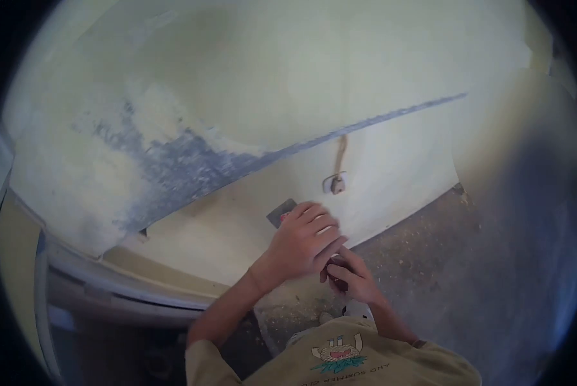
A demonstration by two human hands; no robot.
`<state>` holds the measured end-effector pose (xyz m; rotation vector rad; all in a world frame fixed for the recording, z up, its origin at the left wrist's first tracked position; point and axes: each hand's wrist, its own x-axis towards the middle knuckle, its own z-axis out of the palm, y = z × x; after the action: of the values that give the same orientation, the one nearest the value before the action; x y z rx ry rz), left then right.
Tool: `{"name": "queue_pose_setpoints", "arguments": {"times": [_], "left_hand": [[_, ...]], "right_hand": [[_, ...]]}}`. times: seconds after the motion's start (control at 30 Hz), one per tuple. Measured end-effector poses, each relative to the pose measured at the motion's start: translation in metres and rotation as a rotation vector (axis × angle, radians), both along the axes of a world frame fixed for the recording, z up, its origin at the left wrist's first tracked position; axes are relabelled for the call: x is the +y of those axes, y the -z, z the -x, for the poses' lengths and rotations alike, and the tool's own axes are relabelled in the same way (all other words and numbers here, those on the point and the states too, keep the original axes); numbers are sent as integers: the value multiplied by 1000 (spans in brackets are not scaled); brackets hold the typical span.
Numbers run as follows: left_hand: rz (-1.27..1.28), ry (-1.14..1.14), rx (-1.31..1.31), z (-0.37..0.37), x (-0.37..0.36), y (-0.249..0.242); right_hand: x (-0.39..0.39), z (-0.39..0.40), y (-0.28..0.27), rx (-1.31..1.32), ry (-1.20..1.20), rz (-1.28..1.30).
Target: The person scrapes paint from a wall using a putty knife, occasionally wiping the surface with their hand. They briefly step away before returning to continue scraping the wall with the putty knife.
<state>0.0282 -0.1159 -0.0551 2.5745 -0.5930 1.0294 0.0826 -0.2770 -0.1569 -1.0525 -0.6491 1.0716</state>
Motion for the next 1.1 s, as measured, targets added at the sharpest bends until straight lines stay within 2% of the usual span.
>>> {"name": "queue_pose_setpoints", "arguments": {"times": [0.03,0.1,0.2,0.47,0.7,0.9,1.0,1.1], "left_hand": [[2,-24,-1,-7,7,-1],[-227,-36,165,-22,19,1],[-280,-97,193,-34,38,-3],[-289,-196,162,-40,69,-18],[-352,-288,223,-43,69,-17],[-385,-374,168,-50,72,-10],[-380,-349,187,-48,71,-19],[-352,-286,193,-46,71,-18]], "right_hand": [[4,1,-2,11,9,-56],[11,1,-7,26,19,-106],[26,1,-17,145,30,-200],[60,3,-30,-4,132,-197],[69,7,-19,26,218,-209],[79,-6,-1,-93,295,-180],[78,-7,-13,-93,272,-149],[74,8,-15,-60,351,-136]]}}
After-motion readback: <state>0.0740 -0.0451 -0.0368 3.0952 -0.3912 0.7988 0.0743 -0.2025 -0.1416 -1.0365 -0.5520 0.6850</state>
